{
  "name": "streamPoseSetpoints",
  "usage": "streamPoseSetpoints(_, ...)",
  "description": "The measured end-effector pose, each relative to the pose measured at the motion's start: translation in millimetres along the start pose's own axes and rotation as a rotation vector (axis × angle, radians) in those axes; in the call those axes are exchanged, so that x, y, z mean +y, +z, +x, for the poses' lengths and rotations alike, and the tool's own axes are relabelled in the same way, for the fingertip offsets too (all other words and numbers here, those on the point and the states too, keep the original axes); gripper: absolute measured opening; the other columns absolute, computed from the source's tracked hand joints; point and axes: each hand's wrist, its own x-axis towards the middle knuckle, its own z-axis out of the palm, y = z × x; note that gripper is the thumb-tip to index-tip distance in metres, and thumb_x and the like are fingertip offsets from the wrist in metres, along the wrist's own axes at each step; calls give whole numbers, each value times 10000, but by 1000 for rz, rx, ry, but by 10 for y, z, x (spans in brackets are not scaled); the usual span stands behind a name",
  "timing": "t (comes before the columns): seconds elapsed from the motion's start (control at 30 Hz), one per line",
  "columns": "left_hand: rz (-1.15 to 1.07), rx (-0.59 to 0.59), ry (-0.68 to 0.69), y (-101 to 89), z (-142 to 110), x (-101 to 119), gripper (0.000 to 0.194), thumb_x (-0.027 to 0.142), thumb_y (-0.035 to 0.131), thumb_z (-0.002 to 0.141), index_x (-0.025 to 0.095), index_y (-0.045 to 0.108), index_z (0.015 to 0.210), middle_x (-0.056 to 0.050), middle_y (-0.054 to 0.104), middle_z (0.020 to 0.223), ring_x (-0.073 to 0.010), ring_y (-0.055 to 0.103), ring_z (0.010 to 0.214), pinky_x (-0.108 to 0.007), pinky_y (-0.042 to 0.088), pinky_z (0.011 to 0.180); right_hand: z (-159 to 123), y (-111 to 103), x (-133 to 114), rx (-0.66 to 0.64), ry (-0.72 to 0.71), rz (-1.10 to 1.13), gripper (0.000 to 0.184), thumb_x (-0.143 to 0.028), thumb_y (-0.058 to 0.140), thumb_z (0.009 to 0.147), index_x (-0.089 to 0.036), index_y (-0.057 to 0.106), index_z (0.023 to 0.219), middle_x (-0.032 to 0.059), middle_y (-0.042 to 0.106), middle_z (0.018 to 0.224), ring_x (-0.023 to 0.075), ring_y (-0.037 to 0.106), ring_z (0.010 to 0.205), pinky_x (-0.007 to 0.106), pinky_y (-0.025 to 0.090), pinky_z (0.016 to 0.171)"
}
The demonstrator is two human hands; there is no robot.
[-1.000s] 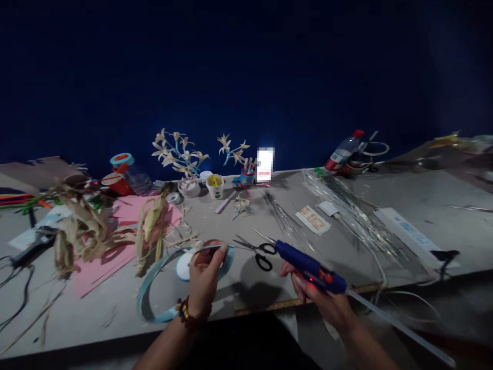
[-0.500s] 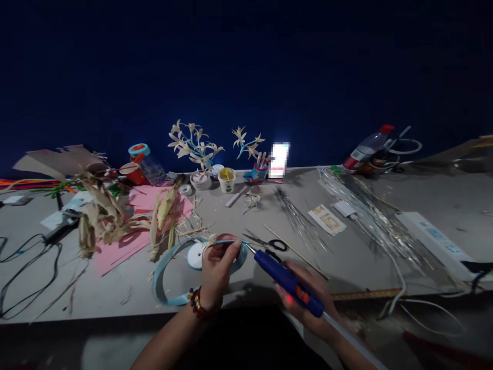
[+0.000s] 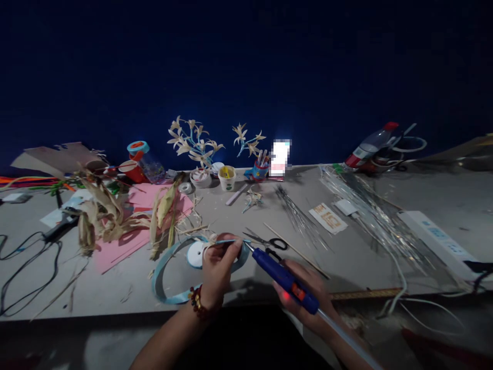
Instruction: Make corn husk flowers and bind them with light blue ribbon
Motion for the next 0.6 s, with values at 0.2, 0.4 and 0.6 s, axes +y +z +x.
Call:
streamPoseSetpoints(0.2,-3,20,-9,24,-6,9,272,397,737,802,135,716,730,-29,634,682,-130,564,626,-239,446,586,3,23,-5,35,33,24,74,-310,603,844,-245,578,870,13,648,708,197,622,600,291,477,564)
streamPoseSetpoints(0.4,-52,8,-30,30,-10,12,227,364,731,820,147,705,759,0,608,644,-112,545,606,-227,436,584,12,6,-8,-1,25,9,111,-339,589,869,-241,539,855,2,611,698,184,603,582,286,455,556)
streamPoseSetpoints(0.6,-30,3,-16,40,-10,13,222,353,709,837,147,704,754,6,596,625,-112,539,599,-230,429,585,21,4,-20,37,4,-11,116,-342,587,883,-242,531,872,1,612,704,183,602,585,283,448,550)
